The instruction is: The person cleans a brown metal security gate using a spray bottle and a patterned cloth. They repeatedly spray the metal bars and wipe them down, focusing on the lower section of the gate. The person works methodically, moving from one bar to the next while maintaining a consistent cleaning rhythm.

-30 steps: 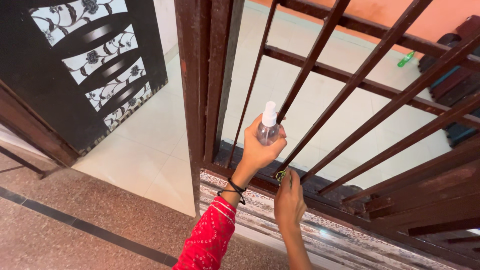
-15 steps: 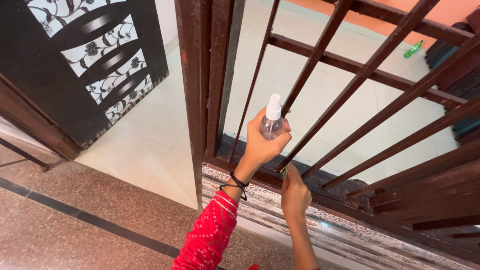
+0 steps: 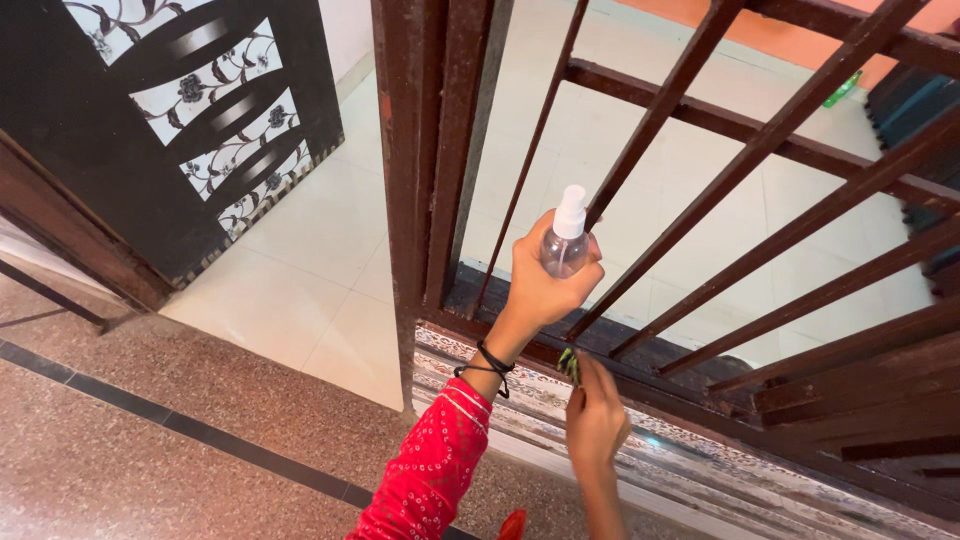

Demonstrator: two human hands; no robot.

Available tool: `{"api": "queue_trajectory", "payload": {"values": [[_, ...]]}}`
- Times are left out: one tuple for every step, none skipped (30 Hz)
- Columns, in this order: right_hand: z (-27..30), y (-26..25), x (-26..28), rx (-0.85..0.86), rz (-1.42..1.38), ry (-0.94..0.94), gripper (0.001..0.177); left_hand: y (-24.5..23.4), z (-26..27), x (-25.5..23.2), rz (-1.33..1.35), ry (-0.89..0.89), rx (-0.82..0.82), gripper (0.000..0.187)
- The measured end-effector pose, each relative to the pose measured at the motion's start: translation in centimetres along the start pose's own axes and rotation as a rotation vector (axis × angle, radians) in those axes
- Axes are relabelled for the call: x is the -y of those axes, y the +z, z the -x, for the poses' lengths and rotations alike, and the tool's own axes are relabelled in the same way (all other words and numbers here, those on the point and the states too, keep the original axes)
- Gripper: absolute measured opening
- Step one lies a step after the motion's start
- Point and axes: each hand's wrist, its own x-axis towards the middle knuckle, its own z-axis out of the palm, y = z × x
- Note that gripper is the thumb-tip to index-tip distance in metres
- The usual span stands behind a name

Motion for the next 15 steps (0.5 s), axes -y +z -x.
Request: {"api": "queue_trajectory", "payload": {"values": [[0.2, -0.2, 0.6, -0.055, -0.042, -0.057, 0.045, 0.0, 0.0, -0.1, 0.005, -0.002, 0.003, 0.034], [0.5, -0.5, 1.5, -0.108, -0.085, -0.116, 0.048, -0.1, 0.0, -0.2, 0.009, -0.004, 0.004, 0.035], [0.5, -0.6, 2.3, -0.162, -0.129, -0.175, 0.05, -0.1, -0.2, -0.3, 0.008, -0.007, 0.006, 0.034], [0.0, -0.3, 3.0, -0.142, -0.163, -0.176, 0.045, -0.1, -0.1, -0.4, 0.005, -0.014, 0.007, 0.033], [-0.9, 0.3, 3.5, -0.122, -0.197, -0.175, 0.042, -0.2, 0.0, -0.5, 0.002, -0.022, 0.009, 0.031], [-1.7, 0.9, 3.7, -0.105, -0.23, -0.174, 0.038, -0.2, 0.1, -0.5, 0.003, -0.027, 0.004, 0.031], [-2.6, 1.9, 3.7, -0.074, -0.149, -0.174, 0.032, -0.2, 0.1, -0.5, 0.005, -0.031, 0.0, 0.031], [-3.6, 3.4, 3.7, -0.044, -0.069, -0.174, 0.025, -0.2, 0.0, -0.4, 0.007, -0.034, -0.004, 0.031], [-4.1, 4.8, 3.5, -0.014, 0.012, -0.175, 0.019, -0.2, 0.0, -0.4, 0.002, -0.029, -0.005, 0.029], [-4.3, 6.0, 3.0, 0.053, 0.074, -0.118, 0.016, -0.2, 0.0, -0.4, -0.004, -0.023, -0.006, 0.027], [-4.6, 7.0, 2.3, 0.12, 0.136, -0.061, 0.012, -0.2, -0.1, -0.4, -0.01, -0.016, -0.006, 0.025], [-4.7, 7.9, 1.8, 0.193, 0.198, -0.006, 0.01, -0.2, -0.2, -0.4, 0.0, -0.014, -0.011, 0.026], [-4.7, 8.7, 1.5, 0.166, 0.186, 0.006, 0.011, -0.2, -0.3, -0.4, 0.01, -0.013, -0.015, 0.028], [-4.7, 9.2, 1.3, 0.143, 0.176, 0.025, 0.013, -0.2, -0.2, -0.3, 0.022, -0.017, -0.016, 0.03], [-4.5, 9.2, 1.3, 0.119, 0.166, 0.044, 0.014, -0.1, 0.0, -0.3, 0.018, -0.027, -0.018, 0.028]]}}
